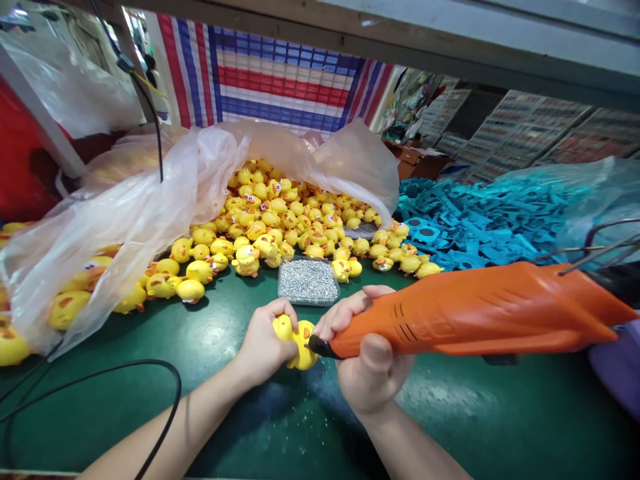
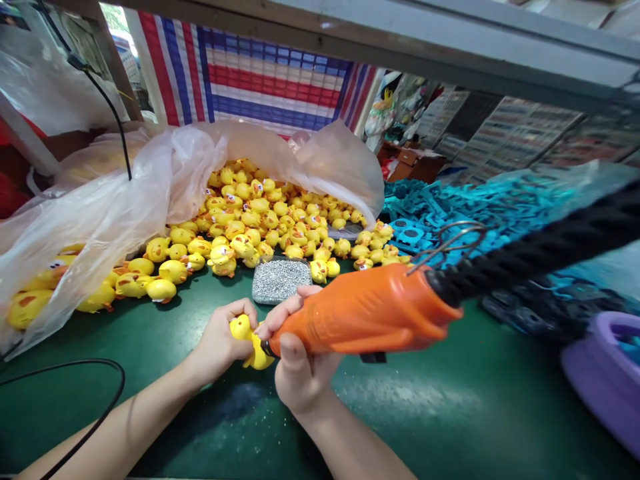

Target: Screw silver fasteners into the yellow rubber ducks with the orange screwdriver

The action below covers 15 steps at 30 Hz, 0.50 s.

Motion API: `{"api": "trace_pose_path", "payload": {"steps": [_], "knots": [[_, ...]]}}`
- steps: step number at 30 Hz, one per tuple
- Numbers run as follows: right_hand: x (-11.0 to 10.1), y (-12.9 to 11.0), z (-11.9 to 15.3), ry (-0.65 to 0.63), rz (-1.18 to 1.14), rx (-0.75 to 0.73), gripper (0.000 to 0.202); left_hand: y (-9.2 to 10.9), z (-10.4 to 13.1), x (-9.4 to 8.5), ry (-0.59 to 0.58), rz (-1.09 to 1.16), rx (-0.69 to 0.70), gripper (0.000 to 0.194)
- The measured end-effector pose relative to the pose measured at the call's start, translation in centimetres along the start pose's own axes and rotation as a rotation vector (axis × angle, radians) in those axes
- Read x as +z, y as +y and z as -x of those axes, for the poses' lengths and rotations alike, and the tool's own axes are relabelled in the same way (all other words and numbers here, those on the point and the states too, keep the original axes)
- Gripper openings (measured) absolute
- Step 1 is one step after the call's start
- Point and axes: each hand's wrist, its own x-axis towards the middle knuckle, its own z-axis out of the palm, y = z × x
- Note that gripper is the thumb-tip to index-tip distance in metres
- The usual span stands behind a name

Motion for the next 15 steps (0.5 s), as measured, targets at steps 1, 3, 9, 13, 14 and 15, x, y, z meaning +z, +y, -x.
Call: {"api": "trace_pose_path", "payload": {"steps": [1,3,9,13,14,15], "knots": [[0.0,0.0,0.2,0.0,-0.009,0.001,0.034,0.0,0.1,0.0,-0.002,0.031,-0.011,0.024],[0.0,0.0,0.4,0.003,-0.023,0.003,0.034,0.0,0.2,0.2,-0.003,0.086,-0.025,0.025],[-0.1,-0.1,0.9,-0.009,-0.065,0.026,0.033,-0.4,0.5,0.4,-0.024,0.16,-0.064,0.025],[0.1,-0.7,0.5,-0.049,-0.098,0.094,0.038,-0.3,0.3,-0.2,-0.152,0.094,-0.12,0.026],[0.1,-1.0,0.2,-0.073,-0.112,0.141,0.041,-0.1,0.2,-0.3,-0.222,0.07,-0.147,0.026],[0.2,-1.4,-0.2,-0.092,-0.127,0.19,0.045,0.2,0.1,-0.3,-0.293,0.036,-0.172,0.027]]}}
